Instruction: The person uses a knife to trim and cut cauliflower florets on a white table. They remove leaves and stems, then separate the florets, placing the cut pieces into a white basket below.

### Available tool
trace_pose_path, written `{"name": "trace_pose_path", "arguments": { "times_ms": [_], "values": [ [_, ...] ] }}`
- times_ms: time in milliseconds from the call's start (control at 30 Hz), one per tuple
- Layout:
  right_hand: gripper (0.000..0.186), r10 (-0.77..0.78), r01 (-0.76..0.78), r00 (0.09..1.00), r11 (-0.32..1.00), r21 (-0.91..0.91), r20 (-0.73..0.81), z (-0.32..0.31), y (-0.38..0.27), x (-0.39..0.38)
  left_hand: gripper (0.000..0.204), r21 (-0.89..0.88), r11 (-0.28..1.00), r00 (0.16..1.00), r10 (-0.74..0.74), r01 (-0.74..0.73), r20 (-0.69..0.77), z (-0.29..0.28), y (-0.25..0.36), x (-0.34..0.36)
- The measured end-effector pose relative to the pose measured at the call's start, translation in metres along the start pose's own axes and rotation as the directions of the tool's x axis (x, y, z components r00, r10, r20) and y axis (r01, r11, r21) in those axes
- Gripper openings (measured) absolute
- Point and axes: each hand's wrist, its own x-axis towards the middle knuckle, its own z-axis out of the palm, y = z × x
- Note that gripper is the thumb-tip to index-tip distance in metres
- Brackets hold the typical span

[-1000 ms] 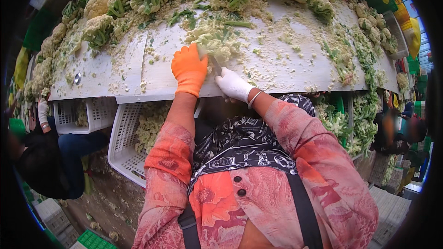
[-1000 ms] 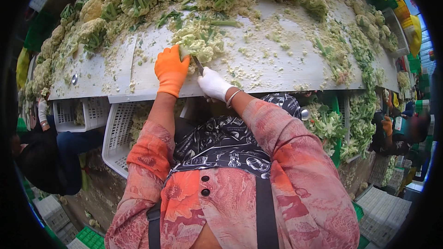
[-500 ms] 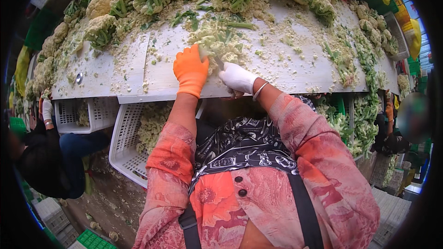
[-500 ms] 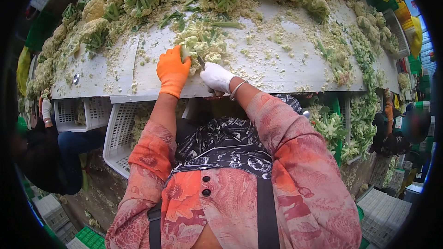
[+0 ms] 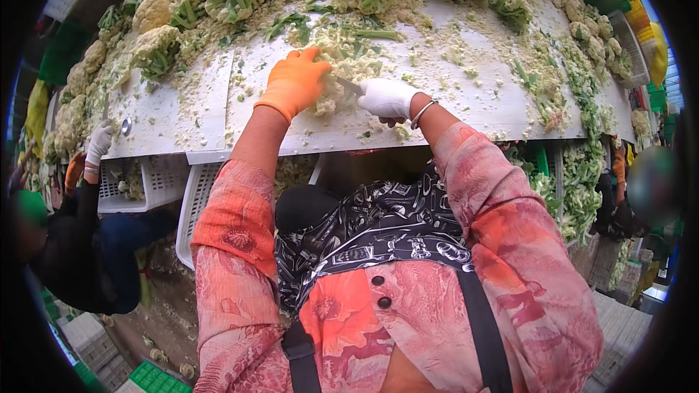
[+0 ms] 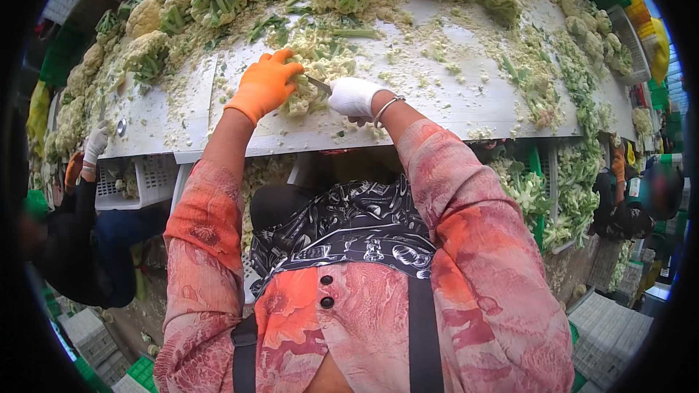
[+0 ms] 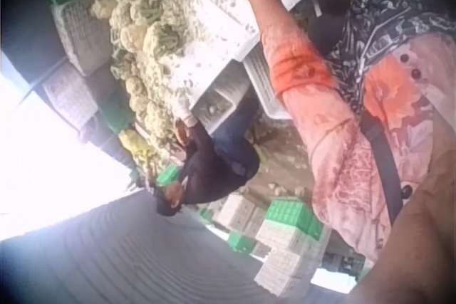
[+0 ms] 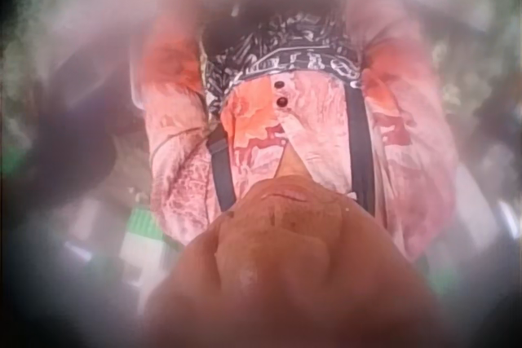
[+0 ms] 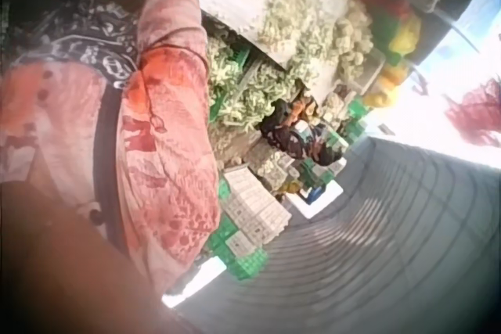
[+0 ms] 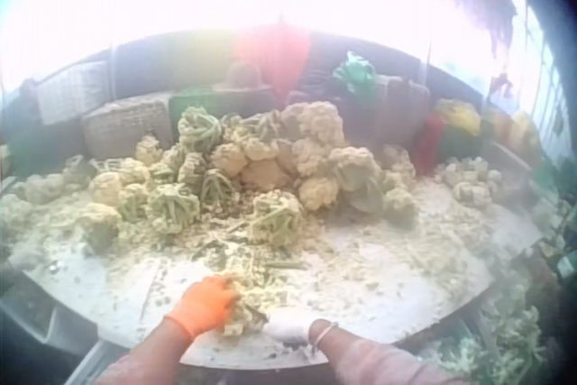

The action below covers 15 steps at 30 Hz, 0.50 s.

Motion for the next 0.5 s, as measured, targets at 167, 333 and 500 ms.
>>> {"name": "trace_pose_path", "arguments": {
  "times_ms": [167,333,500],
  "values": [
    [0.022,0.007,0.028,0.986,0.978,0.208,-0.164,0.017,0.000,-0.021,0.035,-0.418,0.835,0.930,-0.360,0.358,0.076,-0.003,-0.032,-0.011],
    [0.031,-0.088,0.141,0.976,0.953,0.267,-0.202,0.051,0.001,-0.027,0.036,-0.752,0.531,0.827,-0.561,0.392,0.035,0.051,-0.066,-0.050],
    [0.030,-0.117,0.165,0.974,0.954,0.252,-0.195,0.067,-0.015,-0.017,0.045,-0.639,0.694,0.774,-0.588,0.332,-0.237,0.071,-0.057,-0.061]
  ]
}}
